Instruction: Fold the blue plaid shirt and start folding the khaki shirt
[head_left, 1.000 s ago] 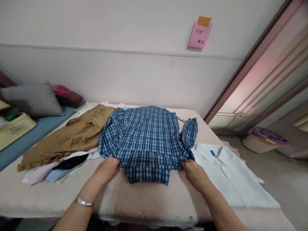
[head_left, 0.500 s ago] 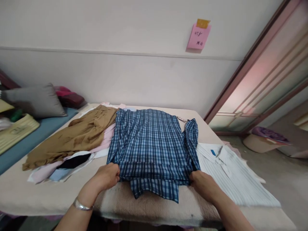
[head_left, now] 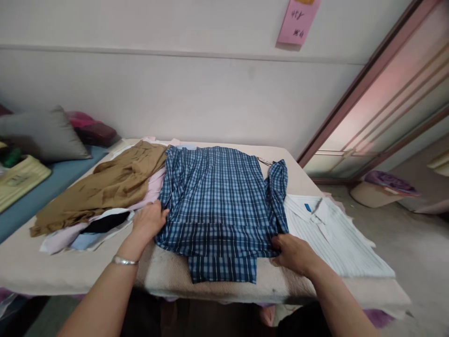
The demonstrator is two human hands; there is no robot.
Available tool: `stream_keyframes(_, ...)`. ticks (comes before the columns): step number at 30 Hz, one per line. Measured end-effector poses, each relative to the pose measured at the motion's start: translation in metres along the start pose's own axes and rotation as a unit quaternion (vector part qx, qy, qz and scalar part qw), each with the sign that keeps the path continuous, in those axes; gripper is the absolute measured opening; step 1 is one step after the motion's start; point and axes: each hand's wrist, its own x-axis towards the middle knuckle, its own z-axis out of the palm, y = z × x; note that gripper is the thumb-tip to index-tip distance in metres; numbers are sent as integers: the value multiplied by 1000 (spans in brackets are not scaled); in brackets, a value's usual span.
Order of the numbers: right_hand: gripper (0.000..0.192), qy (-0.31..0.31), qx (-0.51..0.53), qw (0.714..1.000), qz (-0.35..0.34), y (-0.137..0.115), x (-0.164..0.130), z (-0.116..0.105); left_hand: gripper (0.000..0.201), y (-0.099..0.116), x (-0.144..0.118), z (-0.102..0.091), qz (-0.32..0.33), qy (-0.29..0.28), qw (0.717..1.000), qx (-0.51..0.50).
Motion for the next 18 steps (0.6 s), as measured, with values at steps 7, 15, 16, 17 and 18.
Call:
stream_keyframes(7,44,27,15,999,-10,-9,-1,-6,44,-18,31,26,-24,9,998,-56)
stream_keyframes(15,47,31,-25,999,20,-26,12,-3,7,-29,42,12,-201,117,781,-580)
stream_keyframes(16,45,30,-29,999,23,-27,13,-3,9,-31,43,9,-222,120,710,-658)
stream_keyframes(17,43,29,-34,999,26,-29,14,-2,11,-31,43,7,-233,119,658,-706)
stream_keyframes(18,42,29,-39,998,30,-30,15,-2,12,-32,43,5,-238,120,626,-732)
